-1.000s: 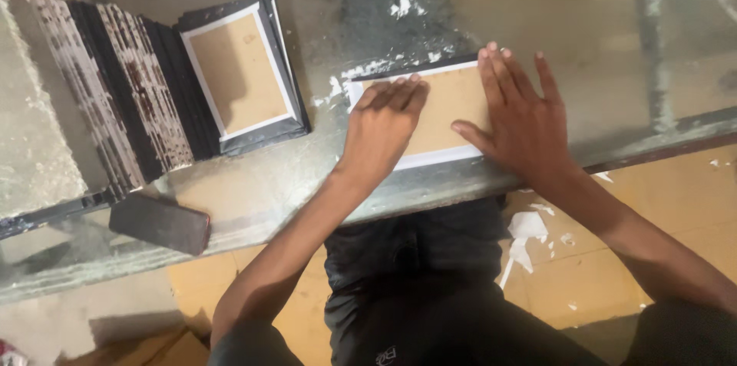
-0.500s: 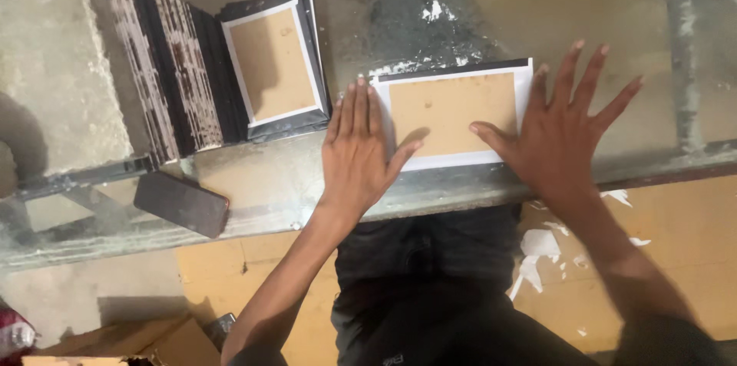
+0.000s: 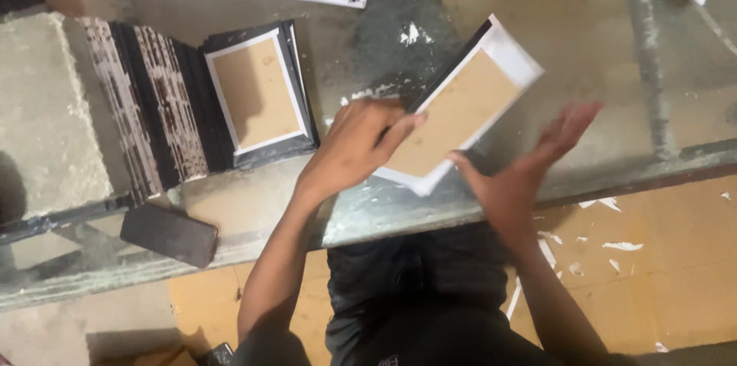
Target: The person assembles small photo frames by hand on a glass table. They pick up a frame back, place a white mat and a printed image inside, and press the edges to secure the assembly. The person repeats this process for multiple frames, stacking the finished units on the left side of the workspace.
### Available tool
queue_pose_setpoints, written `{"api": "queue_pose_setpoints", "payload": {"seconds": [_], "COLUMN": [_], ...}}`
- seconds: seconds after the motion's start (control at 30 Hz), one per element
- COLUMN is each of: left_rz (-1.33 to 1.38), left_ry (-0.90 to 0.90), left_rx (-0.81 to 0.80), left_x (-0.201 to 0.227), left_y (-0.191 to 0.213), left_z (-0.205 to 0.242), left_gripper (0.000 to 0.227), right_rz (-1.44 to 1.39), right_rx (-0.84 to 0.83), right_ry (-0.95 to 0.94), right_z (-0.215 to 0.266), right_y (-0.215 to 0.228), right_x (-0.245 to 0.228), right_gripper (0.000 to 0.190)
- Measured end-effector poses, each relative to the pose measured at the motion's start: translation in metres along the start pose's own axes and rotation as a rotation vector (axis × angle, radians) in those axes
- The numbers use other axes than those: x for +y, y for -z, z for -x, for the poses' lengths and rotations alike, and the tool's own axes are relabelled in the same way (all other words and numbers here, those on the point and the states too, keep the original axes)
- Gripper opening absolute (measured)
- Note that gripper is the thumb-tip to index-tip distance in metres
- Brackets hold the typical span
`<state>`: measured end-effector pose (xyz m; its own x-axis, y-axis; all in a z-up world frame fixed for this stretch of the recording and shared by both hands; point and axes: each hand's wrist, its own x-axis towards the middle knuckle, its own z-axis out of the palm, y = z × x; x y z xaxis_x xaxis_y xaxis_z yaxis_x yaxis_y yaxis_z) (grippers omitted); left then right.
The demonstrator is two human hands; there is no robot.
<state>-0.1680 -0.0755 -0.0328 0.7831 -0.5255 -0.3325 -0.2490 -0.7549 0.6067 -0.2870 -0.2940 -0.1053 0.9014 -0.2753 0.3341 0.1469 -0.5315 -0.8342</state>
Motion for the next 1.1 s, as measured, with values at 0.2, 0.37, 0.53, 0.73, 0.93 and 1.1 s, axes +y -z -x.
{"api": "queue_pose_setpoints", "payload": {"seconds": [0.2, 0.37, 0.53, 0.73, 0.93, 1.1], "left_rz": [0.901, 1.038, 0.2, -0.386, -0.479, -0.407], "left_ry": [-0.34, -0.608, -0.671, -0.37, -0.441, -0.465], "left_rx": [-0.075, -0.039, -0.221, 0.069, 0.232, 0.279], "left_x": [-0.027, -0.025, -0.004, 0.011, -0.01, -0.017], "left_y": [0.005, 0.046, 0.033, 0.0, -0.034, -0.044], "left_z": [0.023, 0.006, -0.018, -0.023, -0.025, -0.021], "left_gripper": [0.072, 0.062, 0.061, 0.074, 0.063, 0.058], "right_rz": [-0.313, -0.052, 0.347, 0.514, 0.611, 0.565], "right_rx": [-0.398, -0.628, -0.818, -0.429, -0.453, -0.476], "right_ry": [-0.421, -0.165, -0.055, 0.453, 0.478, 0.312], "right_z": [-0.031, -0.071, -0.102, -0.104, -0.088, -0.084], "right_y": [0.064, 0.094, 0.074, 0.038, 0.018, 0.016], "right_x": [0.032, -0.002, -0.039, -0.011, 0.029, 0.024], "right_gripper": [0.031, 0.017, 0.02, 0.022, 0.023, 0.018]}}
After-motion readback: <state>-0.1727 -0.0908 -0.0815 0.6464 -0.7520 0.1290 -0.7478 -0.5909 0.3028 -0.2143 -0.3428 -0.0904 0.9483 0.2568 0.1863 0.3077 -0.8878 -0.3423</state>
